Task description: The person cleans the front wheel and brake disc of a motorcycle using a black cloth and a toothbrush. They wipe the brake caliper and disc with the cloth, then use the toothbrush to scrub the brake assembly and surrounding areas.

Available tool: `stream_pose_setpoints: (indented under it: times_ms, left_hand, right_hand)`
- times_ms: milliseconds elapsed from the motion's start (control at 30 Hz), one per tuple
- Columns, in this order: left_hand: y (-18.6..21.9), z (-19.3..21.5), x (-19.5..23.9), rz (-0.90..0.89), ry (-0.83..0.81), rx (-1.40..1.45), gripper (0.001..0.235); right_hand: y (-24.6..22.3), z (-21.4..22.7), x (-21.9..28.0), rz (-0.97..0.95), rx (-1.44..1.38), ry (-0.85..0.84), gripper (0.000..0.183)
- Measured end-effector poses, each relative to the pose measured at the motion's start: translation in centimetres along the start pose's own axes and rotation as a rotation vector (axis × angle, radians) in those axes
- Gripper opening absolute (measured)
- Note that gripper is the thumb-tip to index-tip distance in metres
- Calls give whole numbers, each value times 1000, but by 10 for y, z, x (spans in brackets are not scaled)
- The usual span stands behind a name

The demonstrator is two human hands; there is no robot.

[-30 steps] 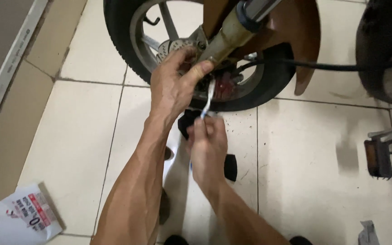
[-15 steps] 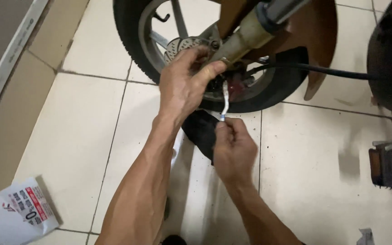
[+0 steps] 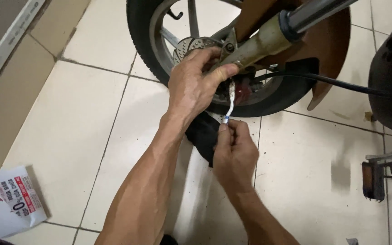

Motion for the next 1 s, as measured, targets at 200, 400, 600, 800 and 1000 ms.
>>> stream_pose_setpoints:
  times_ms: [200,400,600,800,1000]
  left_hand:
    - [0,-3,-4,138,-62,-148,58]
    - [6,0,-2,193,-87,-132,65]
    - [8,0,-2,146,-106,-161,72]
    - [7,1,-2,136,-109,-143,74]
    - [7,-1,-3,114,-79,-141,62]
  right_hand:
    - [-5,29,-35,248,645,-130,7]
    - [-23,38,-56,508,985,-188,6]
    - [-86,36,-62,582,1153,-416,18]
    - [-18,27,-43,294,911,-381,12]
    - [23,5,-23,-499,143,-225,12]
Point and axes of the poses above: each hand's wrist, its own x-axis away from the middle knuckle, its own z-axis out of the back of the hand, y = z × x, the point moved 6 cm from there along -x, towards the middle knuckle
